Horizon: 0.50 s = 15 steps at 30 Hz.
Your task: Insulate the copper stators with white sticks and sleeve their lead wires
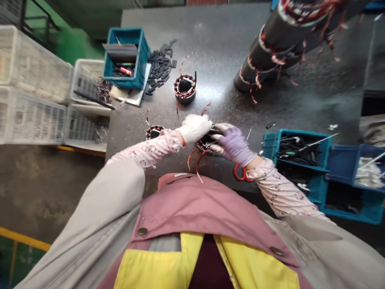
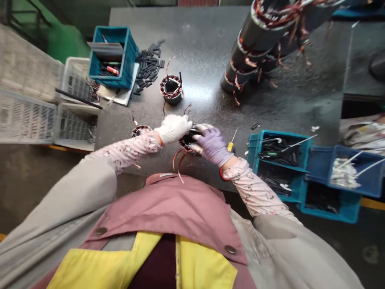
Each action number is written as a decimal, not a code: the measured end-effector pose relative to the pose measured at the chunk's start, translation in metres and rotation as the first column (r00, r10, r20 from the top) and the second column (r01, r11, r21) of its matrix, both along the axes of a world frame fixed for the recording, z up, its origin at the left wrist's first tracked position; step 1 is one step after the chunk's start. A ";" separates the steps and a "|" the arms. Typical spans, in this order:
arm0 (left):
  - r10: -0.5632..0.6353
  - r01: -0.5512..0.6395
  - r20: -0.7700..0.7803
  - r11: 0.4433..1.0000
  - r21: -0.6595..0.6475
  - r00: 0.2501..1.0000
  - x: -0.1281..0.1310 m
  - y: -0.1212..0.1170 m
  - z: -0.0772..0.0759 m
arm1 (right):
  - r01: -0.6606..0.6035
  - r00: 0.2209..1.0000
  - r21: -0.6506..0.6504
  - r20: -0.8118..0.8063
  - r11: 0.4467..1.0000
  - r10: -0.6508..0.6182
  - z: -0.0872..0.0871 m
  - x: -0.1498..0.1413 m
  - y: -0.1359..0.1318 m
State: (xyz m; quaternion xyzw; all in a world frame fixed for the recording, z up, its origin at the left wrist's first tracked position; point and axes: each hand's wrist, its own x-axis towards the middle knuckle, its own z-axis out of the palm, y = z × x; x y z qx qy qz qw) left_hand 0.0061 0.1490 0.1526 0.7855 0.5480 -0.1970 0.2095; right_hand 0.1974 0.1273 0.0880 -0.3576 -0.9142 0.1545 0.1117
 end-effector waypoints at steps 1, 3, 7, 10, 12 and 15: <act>-0.015 0.012 -0.069 0.999 -0.046 0.998 0.008 0.010 0.000 | -0.017 0.998 -0.006 0.067 1.000 0.018 -0.002 -0.001 -0.005; -0.051 0.041 -0.113 0.995 -0.086 0.992 0.015 0.023 0.000 | 0.000 0.989 -0.012 0.145 1.000 0.002 -0.005 -0.003 -0.013; -0.047 0.051 0.037 0.992 -0.115 0.998 0.007 0.023 -0.002 | 0.061 0.988 -0.061 0.148 0.996 -0.052 -0.008 -0.006 -0.019; -0.037 0.068 0.156 0.978 -0.195 0.987 -0.002 0.010 -0.003 | 0.071 0.994 -0.109 0.092 0.992 -0.061 -0.012 -0.011 -0.016; -0.081 0.110 0.215 0.986 -0.127 0.973 -0.009 -0.001 -0.006 | 0.084 0.996 -0.117 0.052 0.990 -0.078 -0.016 -0.013 -0.016; -0.232 0.252 0.294 0.967 -0.029 0.927 -0.020 -0.008 -0.012 | 0.088 0.996 -0.091 -0.022 0.992 -0.090 -0.023 -0.013 -0.023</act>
